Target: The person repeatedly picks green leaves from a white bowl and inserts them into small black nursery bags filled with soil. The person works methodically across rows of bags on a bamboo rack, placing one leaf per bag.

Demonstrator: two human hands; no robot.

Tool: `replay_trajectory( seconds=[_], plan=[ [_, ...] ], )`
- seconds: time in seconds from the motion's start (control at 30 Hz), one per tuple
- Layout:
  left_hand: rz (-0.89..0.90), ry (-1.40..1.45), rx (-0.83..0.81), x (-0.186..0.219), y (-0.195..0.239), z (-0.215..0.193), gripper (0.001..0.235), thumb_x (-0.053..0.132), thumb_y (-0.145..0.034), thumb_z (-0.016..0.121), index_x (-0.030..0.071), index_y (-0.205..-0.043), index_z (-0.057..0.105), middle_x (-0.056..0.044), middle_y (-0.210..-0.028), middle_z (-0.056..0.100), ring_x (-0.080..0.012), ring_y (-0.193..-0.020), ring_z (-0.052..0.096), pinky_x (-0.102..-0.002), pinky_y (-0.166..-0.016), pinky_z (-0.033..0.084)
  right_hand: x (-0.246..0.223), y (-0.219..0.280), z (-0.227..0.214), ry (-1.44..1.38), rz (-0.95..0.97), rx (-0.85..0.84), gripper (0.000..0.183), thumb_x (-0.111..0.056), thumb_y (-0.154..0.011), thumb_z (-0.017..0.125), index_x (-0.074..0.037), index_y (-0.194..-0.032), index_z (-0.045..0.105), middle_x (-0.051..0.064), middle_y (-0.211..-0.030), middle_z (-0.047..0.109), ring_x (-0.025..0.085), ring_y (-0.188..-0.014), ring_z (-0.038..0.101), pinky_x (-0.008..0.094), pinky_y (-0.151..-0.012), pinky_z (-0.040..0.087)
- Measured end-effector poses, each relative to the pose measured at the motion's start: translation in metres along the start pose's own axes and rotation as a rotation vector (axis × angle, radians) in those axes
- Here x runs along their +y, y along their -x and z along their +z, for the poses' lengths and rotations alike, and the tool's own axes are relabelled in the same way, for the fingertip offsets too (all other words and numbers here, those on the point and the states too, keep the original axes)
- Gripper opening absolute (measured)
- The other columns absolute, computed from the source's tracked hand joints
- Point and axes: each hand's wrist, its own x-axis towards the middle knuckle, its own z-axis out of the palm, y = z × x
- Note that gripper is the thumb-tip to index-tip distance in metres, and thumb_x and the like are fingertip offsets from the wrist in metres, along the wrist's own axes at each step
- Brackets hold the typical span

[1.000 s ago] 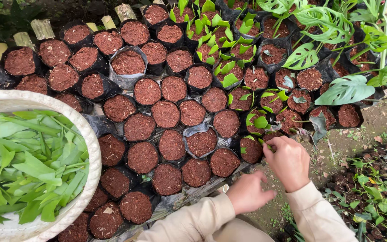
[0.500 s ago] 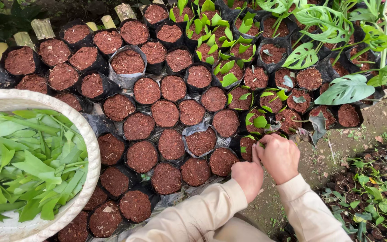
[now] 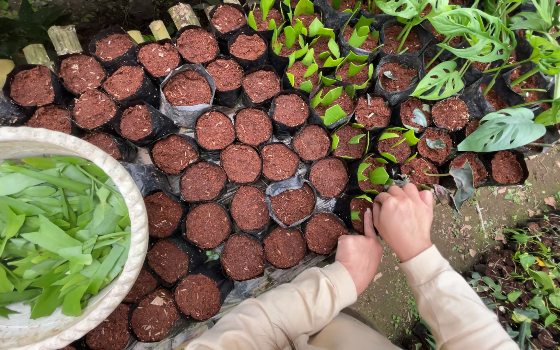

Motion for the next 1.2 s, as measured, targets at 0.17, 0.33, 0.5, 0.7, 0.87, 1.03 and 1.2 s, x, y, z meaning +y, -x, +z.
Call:
replay_trajectory(
  seconds=[0.17,0.33,0.5,0.7,0.87,1.03,1.2],
  plan=[
    [0.010,-0.033,0.070,0.001,0.001,0.011,0.074,0.023,-0.082,0.066,-0.018,-0.140,0.045,-0.014,-0.101,0.074,-0.0126,-0.049,0.068,-0.034,-0.041,0.047,0.000,0.006,0.004,0.040,-0.005,-0.034,0.014,-0.025,-0.078,0.071,-0.018,-0.066,0.072,-0.001,-0.074,0.064,0.023,-0.086,0.060,0.043,-0.078,0.039],
    [0.021,0.000,-0.006,-0.001,0.002,0.006,0.076,0.019,-0.086,0.065,-0.022,-0.147,0.043,0.001,-0.064,0.073,-0.0121,-0.051,0.068,-0.033,-0.047,0.047,-0.005,0.001,0.002,0.080,-0.001,-0.070,0.013,-0.024,-0.080,0.070,-0.019,-0.068,0.072,-0.001,-0.076,0.064,0.022,-0.089,0.060,0.042,-0.080,0.039],
    [0.099,0.098,-0.006,-0.010,0.014,-0.026,0.041,0.014,-0.089,0.064,-0.009,-0.123,0.061,-0.002,-0.067,0.071,-0.0185,-0.059,0.071,-0.037,-0.047,0.050,-0.012,0.016,-0.020,-0.023,0.068,0.054,0.015,-0.029,-0.075,0.077,-0.017,-0.084,0.075,0.000,-0.086,0.066,0.023,-0.095,0.060,0.043,-0.081,0.039],
    [0.264,0.452,-0.148,-0.066,0.042,-0.109,0.028,0.015,-0.078,0.064,-0.002,-0.100,0.067,-0.018,-0.069,0.070,-0.0379,-0.064,0.071,-0.051,-0.056,0.054,-0.018,0.086,-0.044,-0.549,0.620,0.051,0.027,-0.032,-0.083,0.079,-0.010,-0.097,0.078,0.005,-0.086,0.073,0.022,-0.075,0.071,0.036,-0.071,0.052],
    [0.132,0.459,0.049,-0.110,-0.025,-0.144,0.018,0.025,-0.088,0.067,0.008,-0.086,0.071,-0.017,-0.078,0.072,-0.0396,-0.078,0.071,-0.053,-0.068,0.056,-0.027,0.091,0.003,-0.688,0.772,0.054,0.040,-0.034,-0.084,0.080,0.000,-0.106,0.076,0.017,-0.088,0.077,0.027,-0.075,0.077,0.035,-0.069,0.059],
    [0.320,0.598,0.079,-0.111,-0.080,-0.133,0.013,0.016,-0.085,0.070,0.008,-0.093,0.077,-0.014,-0.095,0.074,-0.0356,-0.093,0.070,-0.046,-0.083,0.054,-0.036,0.076,0.036,-0.825,0.922,0.119,0.041,-0.028,-0.088,0.078,0.006,-0.110,0.073,0.021,-0.091,0.077,0.023,-0.078,0.078,0.034,-0.068,0.059],
    [0.460,0.620,-0.060,-0.116,-0.107,-0.117,0.018,0.015,-0.084,0.073,0.007,-0.098,0.078,-0.016,-0.094,0.076,-0.0332,-0.090,0.074,-0.040,-0.085,0.058,-0.044,0.084,0.044,-1.005,1.029,0.208,0.026,-0.018,-0.095,0.070,0.004,-0.108,0.075,0.015,-0.083,0.079,0.016,-0.072,0.077,0.030,-0.063,0.059]
  ],
)
